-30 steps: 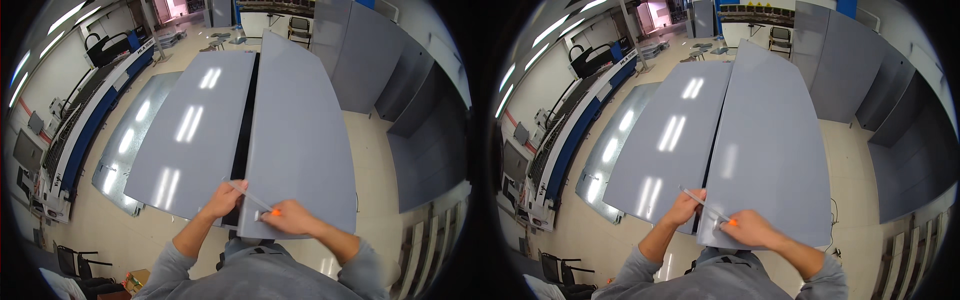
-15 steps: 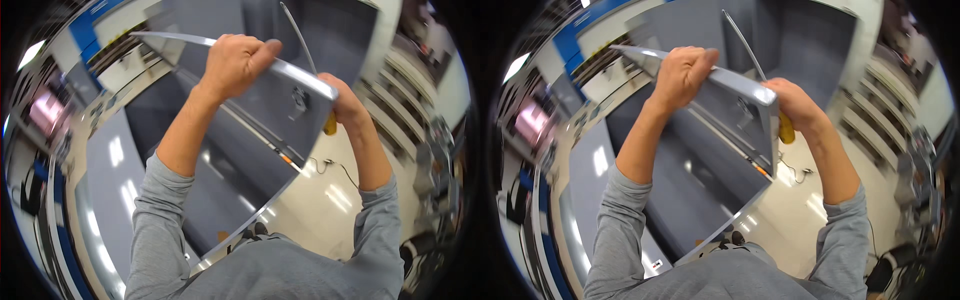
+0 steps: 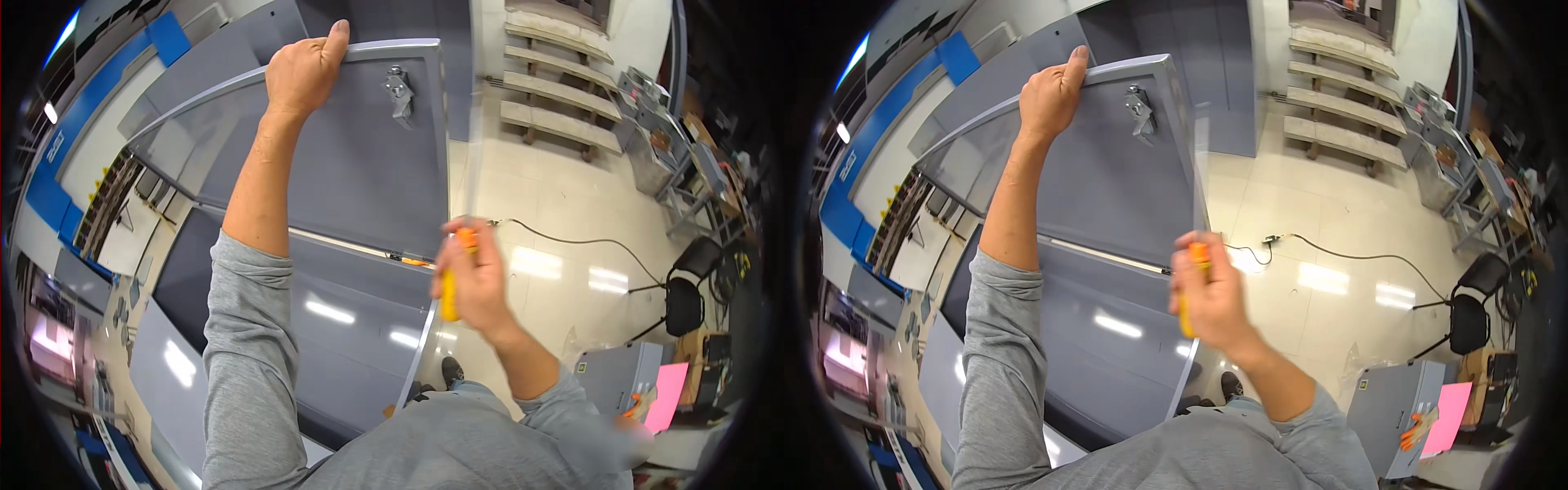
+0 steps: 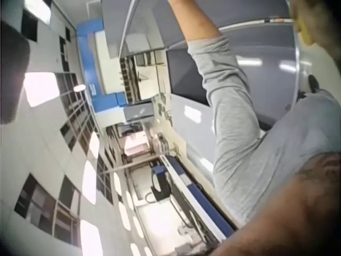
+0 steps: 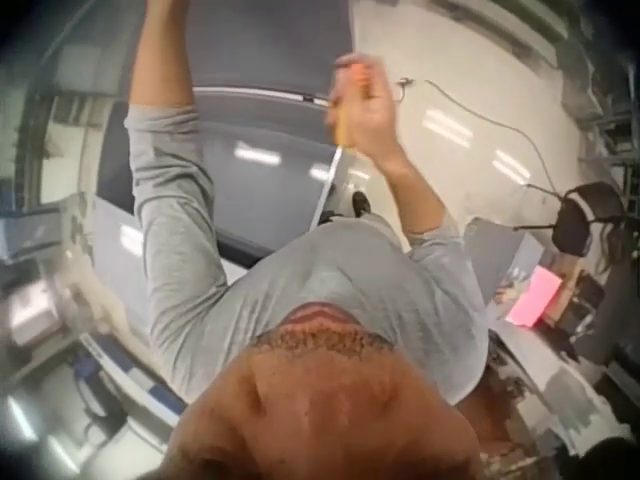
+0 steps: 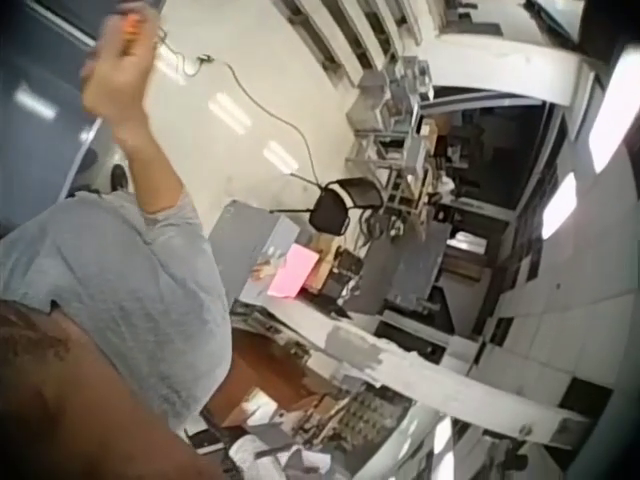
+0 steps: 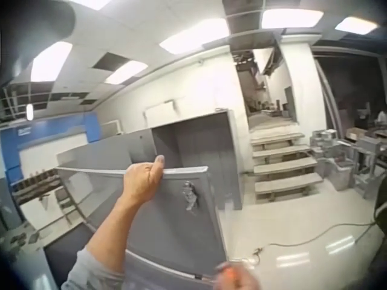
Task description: Using a screwdriver to unscrew and move grey metal panels in a workshop.
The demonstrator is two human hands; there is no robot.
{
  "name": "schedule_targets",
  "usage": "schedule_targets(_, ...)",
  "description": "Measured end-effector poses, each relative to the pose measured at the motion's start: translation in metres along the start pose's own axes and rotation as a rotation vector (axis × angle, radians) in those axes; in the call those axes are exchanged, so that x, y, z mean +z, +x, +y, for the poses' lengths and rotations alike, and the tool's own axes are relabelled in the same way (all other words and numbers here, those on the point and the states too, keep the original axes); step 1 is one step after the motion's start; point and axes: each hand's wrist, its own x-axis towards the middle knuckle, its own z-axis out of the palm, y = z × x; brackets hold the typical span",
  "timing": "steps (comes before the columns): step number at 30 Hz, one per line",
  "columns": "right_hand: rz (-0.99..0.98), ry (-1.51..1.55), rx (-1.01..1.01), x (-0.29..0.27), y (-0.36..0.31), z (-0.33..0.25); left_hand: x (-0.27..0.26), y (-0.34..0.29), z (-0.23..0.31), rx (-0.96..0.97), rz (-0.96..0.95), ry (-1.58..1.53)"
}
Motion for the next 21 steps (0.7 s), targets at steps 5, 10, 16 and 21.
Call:
schedule_targets(5, 0.032, 0.08, 0.028, 0.059, 0.037, 0.035, 0.012, 0.017, -0.002, -0.018, -0.082, 0.039)
schedule_targets(10, 0.166, 0.226, -0.034, 0.093, 0.079, 0.046, 0.019, 0.025, -0.004, -0.009, -0.081, 0.058)
schedule_targets(16, 0.279, 0.342, -0.094, 0.128, 0.115, 0.063, 0.025, 0.031, -0.009, -0.002, -0.125, 0.044)
schedule_targets(21, 0.361, 0.42, -0.145, 0.135, 0.147, 0.076, 0.039, 0.042, -0.009, 0.006, -0.11, 0.051)
